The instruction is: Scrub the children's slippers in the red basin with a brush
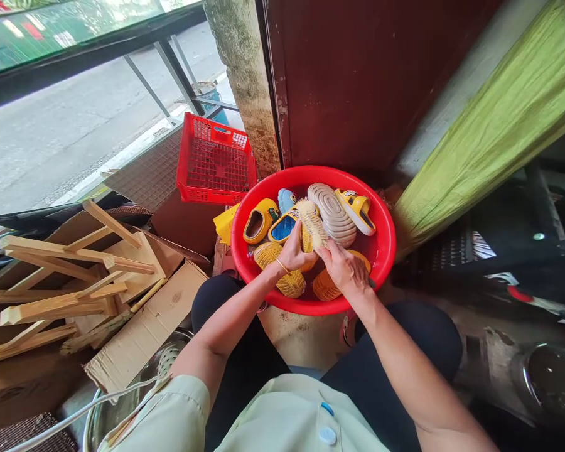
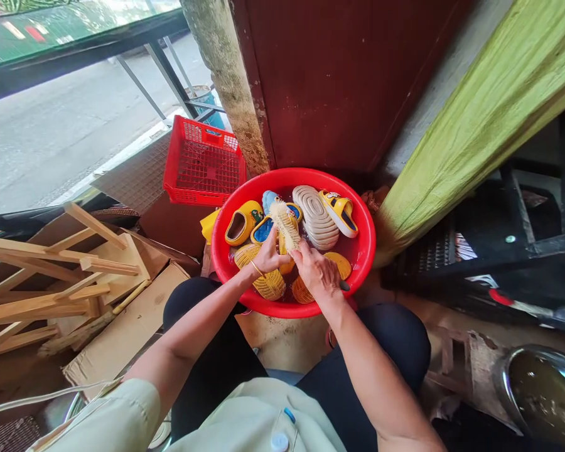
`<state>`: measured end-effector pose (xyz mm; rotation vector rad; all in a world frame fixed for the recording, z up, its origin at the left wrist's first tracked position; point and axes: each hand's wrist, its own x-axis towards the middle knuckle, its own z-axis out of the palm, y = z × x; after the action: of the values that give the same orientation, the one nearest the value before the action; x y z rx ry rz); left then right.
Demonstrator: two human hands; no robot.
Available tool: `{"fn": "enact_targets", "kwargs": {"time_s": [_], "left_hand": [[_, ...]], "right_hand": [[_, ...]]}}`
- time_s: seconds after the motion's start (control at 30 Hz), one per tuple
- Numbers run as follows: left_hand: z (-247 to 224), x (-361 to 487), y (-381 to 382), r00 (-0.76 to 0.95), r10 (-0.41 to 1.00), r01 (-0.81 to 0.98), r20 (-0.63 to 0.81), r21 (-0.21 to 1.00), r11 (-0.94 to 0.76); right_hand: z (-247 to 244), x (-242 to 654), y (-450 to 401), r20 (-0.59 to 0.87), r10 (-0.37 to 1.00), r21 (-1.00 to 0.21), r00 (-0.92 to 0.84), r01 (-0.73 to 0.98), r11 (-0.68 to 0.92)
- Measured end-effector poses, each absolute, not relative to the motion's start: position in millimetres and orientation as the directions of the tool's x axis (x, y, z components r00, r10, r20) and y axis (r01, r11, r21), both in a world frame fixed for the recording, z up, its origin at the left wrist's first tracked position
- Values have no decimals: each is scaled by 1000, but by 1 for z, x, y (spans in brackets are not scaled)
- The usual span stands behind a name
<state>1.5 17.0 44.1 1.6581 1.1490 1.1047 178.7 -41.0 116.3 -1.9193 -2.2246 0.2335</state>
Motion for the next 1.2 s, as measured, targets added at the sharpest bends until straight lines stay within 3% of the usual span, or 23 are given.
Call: {"fn": "enact_targets", "kwargs": {"time_s": [0.13, 0.2, 0.37, 0.47, 0.6, 0.73, 0.87, 0.97, 1.2], "left_hand": [[35, 13, 2, 470, 842, 304, 263, 848, -435], [32, 14, 0, 510, 818, 304, 267, 834, -461], [32, 4, 10, 442, 854, 328, 275, 837, -439], [42, 0, 16, 394, 885, 256, 249, 895, -366], [66, -4, 24, 247, 966, -80, 82, 995, -64], [84, -9, 37, 130, 982, -417, -139, 890, 181], [80, -5, 45, -39, 966, -558, -257, 807, 192], [75, -5, 50, -99, 947, -595, -307, 781, 191], [87, -38, 62, -138, 949, -603, -283, 784, 147]], "right_hand": [[124, 202, -19, 14, 1000, -251, 0, 968, 4], [125, 210, -17, 11, 1000, -269, 23, 963, -19], [121, 211, -39, 57, 992, -271, -115, 954, 126], [115, 212, -48, 86, 988, -307, -128, 940, 149], [110, 212, -44, 82, 995, -398, -60, 913, 88], [108, 194, -49, 140, 985, -434, -97, 888, 149], [105, 168, -58, 74, 954, -300, -290, 906, 299], [106, 163, -60, 6, 943, -227, -333, 918, 326], [103, 194, -73, -60, 919, -383, -389, 860, 338]]}}
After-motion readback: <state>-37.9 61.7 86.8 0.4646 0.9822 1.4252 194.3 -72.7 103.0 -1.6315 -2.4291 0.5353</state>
